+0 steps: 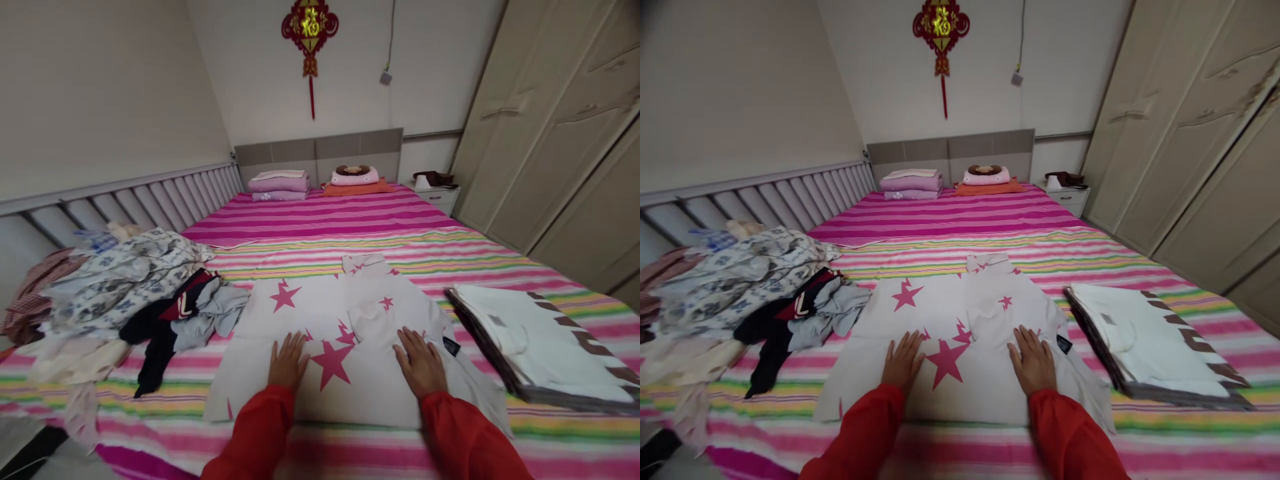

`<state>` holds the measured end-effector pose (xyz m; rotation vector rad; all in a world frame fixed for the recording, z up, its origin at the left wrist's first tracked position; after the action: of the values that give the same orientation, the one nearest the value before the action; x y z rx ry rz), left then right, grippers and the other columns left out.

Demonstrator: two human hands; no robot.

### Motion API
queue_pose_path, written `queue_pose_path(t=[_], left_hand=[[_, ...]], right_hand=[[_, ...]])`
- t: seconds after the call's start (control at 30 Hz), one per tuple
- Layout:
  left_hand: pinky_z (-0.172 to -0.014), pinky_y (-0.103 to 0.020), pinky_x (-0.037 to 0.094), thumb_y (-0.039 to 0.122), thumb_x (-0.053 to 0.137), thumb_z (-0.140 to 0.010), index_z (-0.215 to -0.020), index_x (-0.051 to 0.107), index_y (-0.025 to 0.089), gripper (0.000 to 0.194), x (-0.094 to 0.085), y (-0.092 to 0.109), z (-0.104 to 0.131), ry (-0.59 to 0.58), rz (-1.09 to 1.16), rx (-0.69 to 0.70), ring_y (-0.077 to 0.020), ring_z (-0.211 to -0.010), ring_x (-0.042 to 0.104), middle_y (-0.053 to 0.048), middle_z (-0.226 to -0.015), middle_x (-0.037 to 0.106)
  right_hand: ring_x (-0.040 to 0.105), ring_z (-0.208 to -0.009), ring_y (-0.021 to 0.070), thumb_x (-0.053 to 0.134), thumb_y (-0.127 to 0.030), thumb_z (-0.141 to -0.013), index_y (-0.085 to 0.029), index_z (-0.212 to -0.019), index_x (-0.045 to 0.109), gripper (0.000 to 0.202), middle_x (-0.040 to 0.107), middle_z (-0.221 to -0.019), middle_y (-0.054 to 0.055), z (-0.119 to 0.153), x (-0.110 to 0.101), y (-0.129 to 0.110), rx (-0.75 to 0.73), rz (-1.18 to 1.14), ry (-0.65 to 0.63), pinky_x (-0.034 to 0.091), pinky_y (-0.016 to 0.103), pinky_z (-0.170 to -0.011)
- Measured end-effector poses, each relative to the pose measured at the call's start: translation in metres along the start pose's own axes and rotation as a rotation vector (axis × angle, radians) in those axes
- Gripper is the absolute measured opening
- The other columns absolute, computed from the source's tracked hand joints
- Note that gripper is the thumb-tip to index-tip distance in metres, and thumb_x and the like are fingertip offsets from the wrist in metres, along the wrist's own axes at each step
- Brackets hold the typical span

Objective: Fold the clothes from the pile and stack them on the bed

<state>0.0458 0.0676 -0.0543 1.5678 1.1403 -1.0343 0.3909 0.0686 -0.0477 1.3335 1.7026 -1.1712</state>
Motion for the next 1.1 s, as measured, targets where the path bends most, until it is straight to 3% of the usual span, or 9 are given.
queue_pose_path(t=[0.13, 0.23, 0.33, 0.43, 0.5, 0.63, 0.8, 0.93, 1.1], left_hand=[[-0.110, -0.053, 0.024, 0.033, 0.040, -0.089, -0.135, 0.050, 0.030, 0.046, -0.022, -0.073, -0.004, 0.032, -0.086, -0.193, -0.0258, -0.136, 0.035, -0.006, -0.144, 0.046], [-0.108, -0.059, 0.022, 0.036, 0.040, -0.088, -0.131, 0.053, 0.030, 0.046, -0.040, -0.122, -0.013, 0.070, -0.096, -0.415, -0.0285, -0.137, 0.034, -0.006, -0.144, 0.046], [-0.108, -0.064, 0.018, 0.032, 0.047, -0.082, -0.117, 0.062, 0.026, 0.039, -0.056, -0.135, -0.039, 0.167, 0.109, -0.524, -0.0315, -0.136, 0.033, -0.008, -0.141, 0.049], [-0.110, -0.053, 0.026, 0.022, 0.058, -0.073, -0.098, 0.067, 0.020, 0.027, -0.052, -0.108, -0.087, 0.214, 0.704, -0.571, -0.0288, -0.129, 0.042, -0.011, -0.129, 0.058], [-0.102, -0.046, 0.040, 0.019, 0.062, -0.070, -0.092, 0.066, 0.018, 0.022, -0.035, -0.071, -0.127, 0.124, 1.063, -0.625, -0.0262, -0.113, 0.057, -0.011, -0.113, 0.065], [-0.080, -0.035, 0.054, 0.018, 0.065, -0.074, -0.098, 0.062, 0.014, 0.024, 0.005, 0.015, -0.204, -0.072, 1.328, -0.618, -0.0171, -0.077, 0.068, -0.009, -0.095, 0.067], [-0.079, -0.033, 0.055, 0.018, 0.068, -0.077, -0.106, 0.054, 0.017, 0.032, 0.045, 0.095, -0.267, -0.228, 1.563, -0.607, -0.0147, -0.076, 0.069, -0.007, -0.095, 0.064], [-0.079, -0.028, 0.055, 0.017, 0.070, -0.075, -0.097, 0.053, 0.019, 0.027, 0.060, 0.124, -0.296, -0.263, 1.672, -0.617, -0.0125, -0.078, 0.067, -0.003, -0.088, 0.062], [-0.065, -0.018, 0.054, 0.015, 0.074, -0.071, -0.084, 0.054, 0.016, 0.024, 0.063, 0.134, -0.311, -0.314, 1.703, -0.648, -0.0065, -0.058, 0.059, 0.003, -0.067, 0.057]], right_hand=[[0.044, -0.129, 0.0245, 0.034, -0.041, -0.091, -0.024, -0.133, 0.053, 0.049, 0.052, -0.138, 0.006, 0.000, 0.001, 0.001, -0.002, 0.000, 0.002, 0.030, 0.047, -0.105], [0.044, -0.130, 0.0244, 0.034, -0.041, -0.091, -0.024, -0.133, 0.052, 0.049, 0.052, -0.139, 0.006, 0.000, 0.001, 0.001, 0.002, -0.003, 0.003, 0.030, 0.047, -0.106], [0.043, -0.130, 0.0245, 0.033, -0.042, -0.091, -0.024, -0.133, 0.052, 0.050, 0.052, -0.139, 0.006, 0.001, 0.001, 0.000, 0.001, -0.010, 0.004, 0.029, 0.047, -0.106], [0.043, -0.131, 0.0251, 0.033, -0.043, -0.092, -0.022, -0.134, 0.052, 0.050, 0.051, -0.139, 0.007, 0.001, 0.002, 0.000, -0.001, -0.025, 0.012, 0.030, 0.047, -0.106], [0.044, -0.130, 0.0254, 0.035, -0.044, -0.092, -0.024, -0.134, 0.051, 0.050, 0.053, -0.138, 0.006, 0.001, 0.003, 0.001, -0.003, -0.042, 0.017, 0.030, 0.047, -0.106], [0.045, -0.129, 0.0257, 0.038, -0.044, -0.092, -0.027, -0.135, 0.049, 0.048, 0.053, -0.138, 0.005, 0.002, 0.005, 0.003, -0.011, -0.067, 0.040, 0.032, 0.048, -0.106], [0.045, -0.130, 0.0261, 0.041, -0.043, -0.091, -0.031, -0.138, 0.046, 0.049, 0.051, -0.139, 0.003, 0.004, 0.007, 0.004, -0.034, -0.058, 0.072, 0.034, 0.049, -0.104], [0.044, -0.131, 0.0262, 0.043, -0.043, -0.091, -0.030, -0.139, 0.044, 0.049, 0.050, -0.140, 0.002, 0.005, 0.007, 0.003, -0.047, -0.041, 0.083, 0.035, 0.048, -0.104], [0.044, -0.130, 0.0259, 0.043, -0.044, -0.091, -0.027, -0.138, 0.045, 0.050, 0.049, -0.141, 0.003, 0.005, 0.004, 0.002, -0.048, -0.029, 0.080, 0.035, 0.047, -0.104]])
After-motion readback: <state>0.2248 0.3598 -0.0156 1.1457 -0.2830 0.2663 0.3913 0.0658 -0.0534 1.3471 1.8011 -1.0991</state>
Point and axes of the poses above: each hand's wrist, its own z-axis away from the middle knuckle, its own x-axis out of the palm, y = z × x, the point moved 6 cm from there along -z, towards the middle knuckle
